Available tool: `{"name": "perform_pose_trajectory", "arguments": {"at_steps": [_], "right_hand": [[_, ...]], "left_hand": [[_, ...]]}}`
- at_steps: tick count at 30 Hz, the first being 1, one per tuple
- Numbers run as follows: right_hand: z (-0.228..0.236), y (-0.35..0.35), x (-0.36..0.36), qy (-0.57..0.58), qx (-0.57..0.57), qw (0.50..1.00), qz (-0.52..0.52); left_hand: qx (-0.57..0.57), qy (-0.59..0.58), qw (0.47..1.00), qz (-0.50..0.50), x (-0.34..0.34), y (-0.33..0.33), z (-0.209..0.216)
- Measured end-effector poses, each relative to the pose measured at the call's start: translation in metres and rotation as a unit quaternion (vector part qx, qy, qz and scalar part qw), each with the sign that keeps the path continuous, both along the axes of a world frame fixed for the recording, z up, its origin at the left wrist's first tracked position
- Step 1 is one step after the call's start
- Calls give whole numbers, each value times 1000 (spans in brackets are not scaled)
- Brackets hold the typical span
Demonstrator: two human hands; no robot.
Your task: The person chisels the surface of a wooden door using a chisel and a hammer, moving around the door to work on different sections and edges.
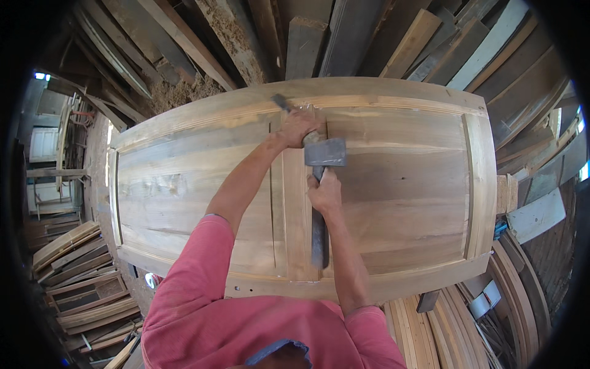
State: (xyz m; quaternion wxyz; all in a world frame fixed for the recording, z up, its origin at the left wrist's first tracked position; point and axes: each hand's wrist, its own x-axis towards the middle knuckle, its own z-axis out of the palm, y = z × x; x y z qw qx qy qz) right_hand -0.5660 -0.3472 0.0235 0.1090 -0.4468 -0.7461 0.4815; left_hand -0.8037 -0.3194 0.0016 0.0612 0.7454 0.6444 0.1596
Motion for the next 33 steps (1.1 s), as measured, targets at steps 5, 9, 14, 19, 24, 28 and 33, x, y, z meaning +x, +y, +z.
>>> {"name": "perform_pose_trajectory", "arguments": {"at_steps": [5,9,14,19,24,28,33], "right_hand": [[14,-43,40,112,-231,966,-42],[10,-44,73,106,-250,960,-66],[-31,-51,102,127,-246,952,-130],[-29,-49,88,85,-267,945,-166],[-23,-48,81,81,-231,961,-131],[-42,-44,94,88,-230,961,-125],[-42,-34,98,118,-278,949,-89]], "left_hand": [[-218,58,959,173,-45,-47,-1],[-268,-2,915,301,-66,-19,-10],[-309,2,923,230,-67,-2,-11],[-237,68,941,233,-62,-13,-5],[-220,63,950,212,-37,-22,-2],[-256,0,930,262,-8,-22,25],[-57,-68,936,339,-30,-32,18]]}}
